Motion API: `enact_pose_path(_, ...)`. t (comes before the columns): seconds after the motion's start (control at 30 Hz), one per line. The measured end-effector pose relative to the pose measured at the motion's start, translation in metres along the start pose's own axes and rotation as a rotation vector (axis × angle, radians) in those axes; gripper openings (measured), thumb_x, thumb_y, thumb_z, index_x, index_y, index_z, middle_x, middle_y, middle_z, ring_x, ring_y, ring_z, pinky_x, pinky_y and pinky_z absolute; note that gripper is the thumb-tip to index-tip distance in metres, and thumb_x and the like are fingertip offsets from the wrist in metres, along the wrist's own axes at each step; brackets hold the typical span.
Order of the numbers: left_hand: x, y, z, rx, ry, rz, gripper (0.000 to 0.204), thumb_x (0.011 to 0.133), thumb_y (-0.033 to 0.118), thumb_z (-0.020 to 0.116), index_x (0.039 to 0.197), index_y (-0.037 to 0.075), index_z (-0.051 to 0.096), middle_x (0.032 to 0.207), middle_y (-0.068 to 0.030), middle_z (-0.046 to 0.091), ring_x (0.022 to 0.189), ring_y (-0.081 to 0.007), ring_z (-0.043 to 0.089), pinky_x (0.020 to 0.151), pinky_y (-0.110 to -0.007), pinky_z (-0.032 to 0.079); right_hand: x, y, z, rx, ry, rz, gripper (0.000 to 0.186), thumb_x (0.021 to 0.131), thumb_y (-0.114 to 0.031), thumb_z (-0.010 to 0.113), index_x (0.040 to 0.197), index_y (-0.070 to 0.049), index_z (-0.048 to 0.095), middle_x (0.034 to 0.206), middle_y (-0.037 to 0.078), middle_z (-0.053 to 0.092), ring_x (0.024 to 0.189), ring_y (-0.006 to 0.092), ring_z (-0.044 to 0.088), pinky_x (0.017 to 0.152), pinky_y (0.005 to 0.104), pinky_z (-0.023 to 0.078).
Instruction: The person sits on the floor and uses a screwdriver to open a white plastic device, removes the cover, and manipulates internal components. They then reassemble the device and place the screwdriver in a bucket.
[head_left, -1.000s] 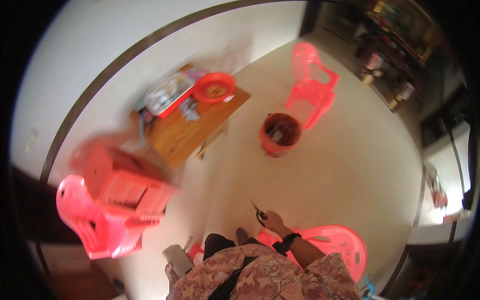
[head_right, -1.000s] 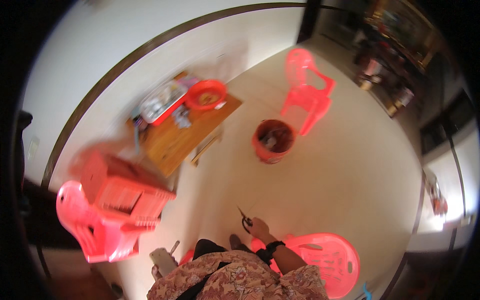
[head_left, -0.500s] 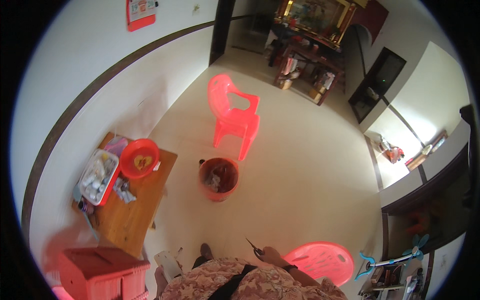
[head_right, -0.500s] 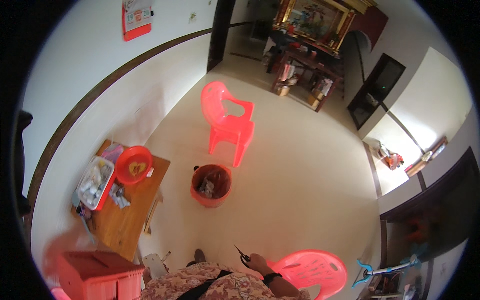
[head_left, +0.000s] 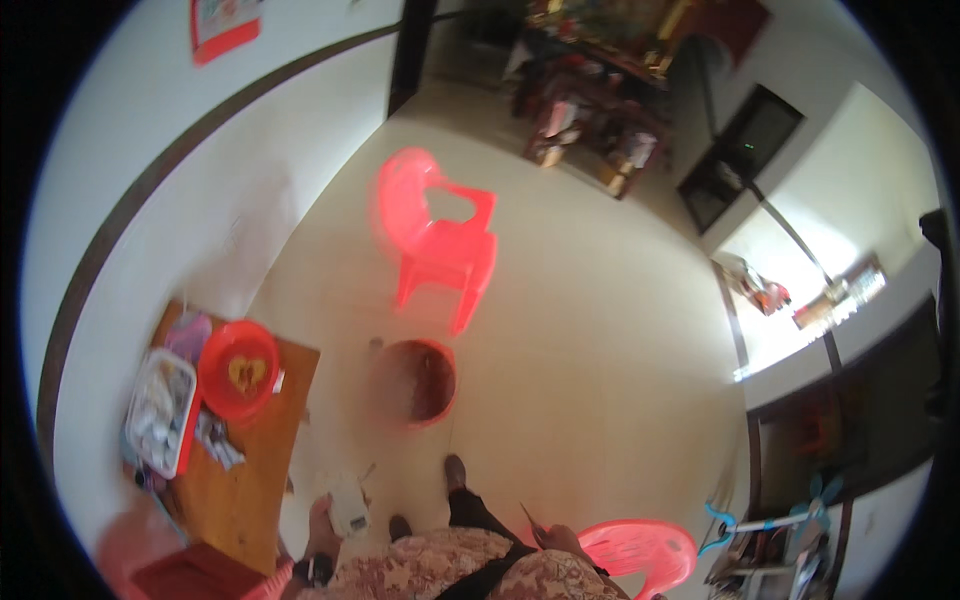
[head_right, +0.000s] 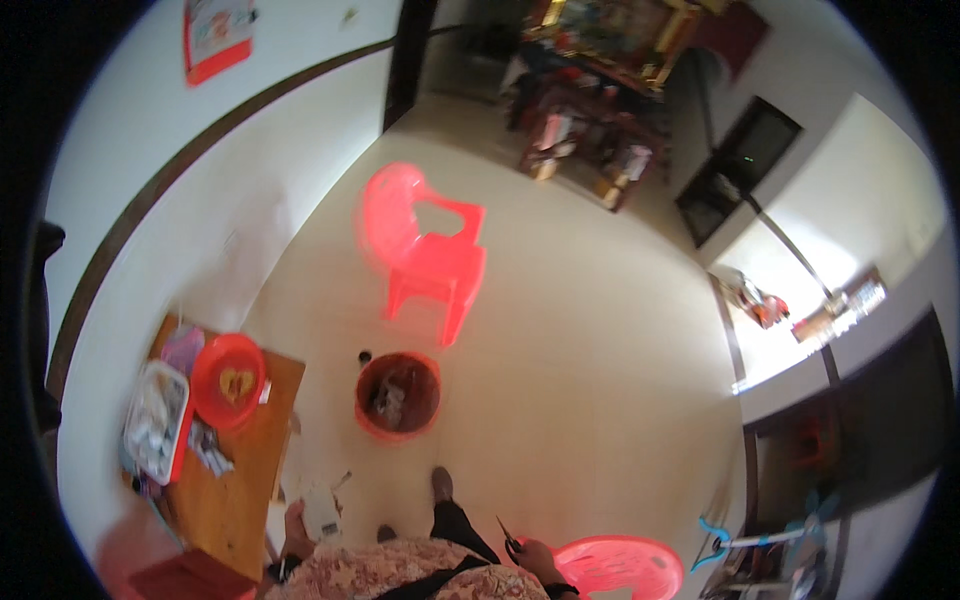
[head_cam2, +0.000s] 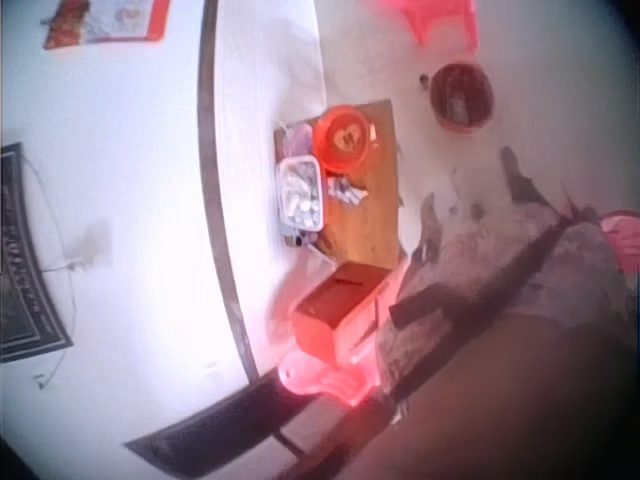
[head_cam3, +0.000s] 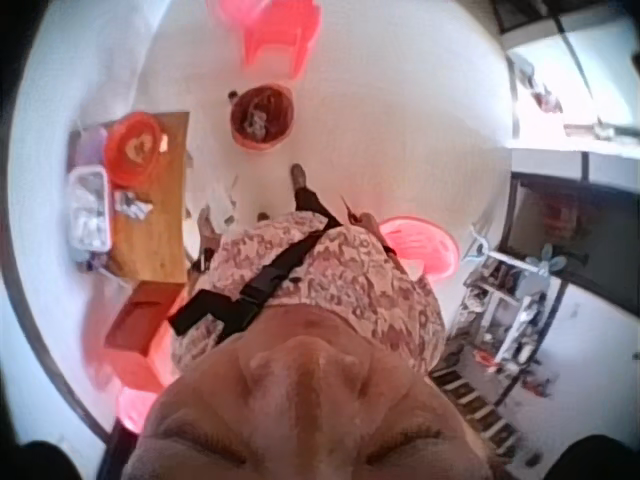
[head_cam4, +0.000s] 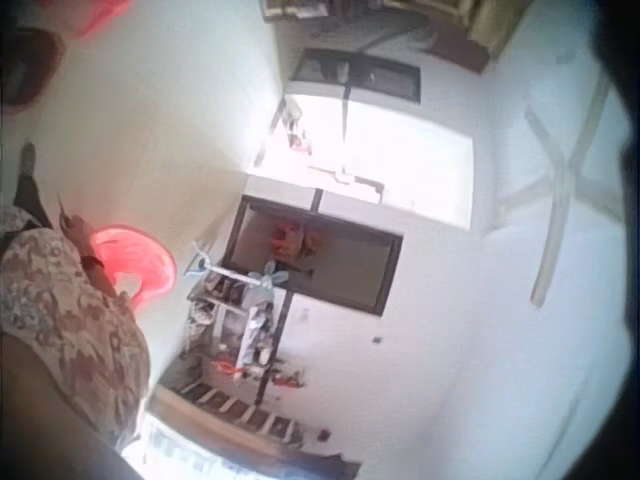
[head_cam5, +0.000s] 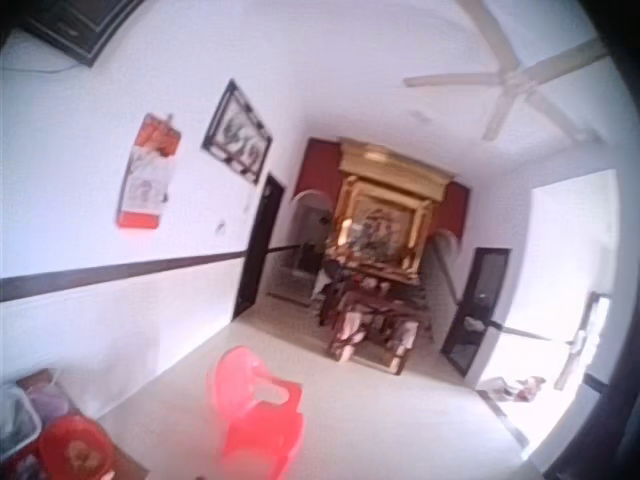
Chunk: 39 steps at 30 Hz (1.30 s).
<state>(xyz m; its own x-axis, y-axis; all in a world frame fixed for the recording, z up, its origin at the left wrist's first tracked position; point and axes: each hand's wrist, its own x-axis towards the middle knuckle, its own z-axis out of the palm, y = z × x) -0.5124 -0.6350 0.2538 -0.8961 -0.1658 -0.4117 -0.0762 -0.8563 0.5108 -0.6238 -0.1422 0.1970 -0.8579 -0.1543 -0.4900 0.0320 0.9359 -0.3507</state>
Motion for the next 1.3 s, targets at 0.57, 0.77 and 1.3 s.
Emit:
enact_pose_path(0.57,-0.041,-0.030,0.081,-0.377,0.383,0.229,0.073,0.081,0.046,0.064,0.135,0.001,0.047,0.118,-0.0184,0.061,0.107,-0.0321,0.062,0.084,-0.047,0.055,0.296,-0.285,-0.086,-0.466,-0.288,-0.874,0.024,0.078,-0.017,0.070,0.093,-0.002,0.057,0.094,0.019,0.065,0.092,0.0386,0.064,0.077,0.0511,0.051)
enact_pose_path(0.77,-0.035,0.000,0.038,-0.443,0.444,0.328,0.075,0.080,0.048,0.067,0.135,0.002,0.046,0.116,-0.0174,0.061,0.105,-0.0309,0.062,0.084,-0.046,0.056,0.304,-0.432,-0.027,-0.511,-0.274,-1.098,0.027,0.079,-0.017,0.071,0.099,-0.006,0.057,0.103,0.015,0.063,0.100,0.0358,0.060,0.080,0.0474,0.052)
enact_pose_path(1.3,0.087,0.134,-0.038,-0.348,0.316,0.195,0.078,0.082,0.055,0.062,0.136,0.001,0.046,0.119,-0.0173,0.062,0.101,-0.0296,0.064,0.087,-0.043,0.055,0.298,-0.429,-0.065,-0.464,-0.395,-0.726,0.029,0.084,-0.031,0.066,0.091,-0.004,0.058,0.097,0.019,0.062,0.096,0.0391,0.060,0.079,0.0495,0.049)
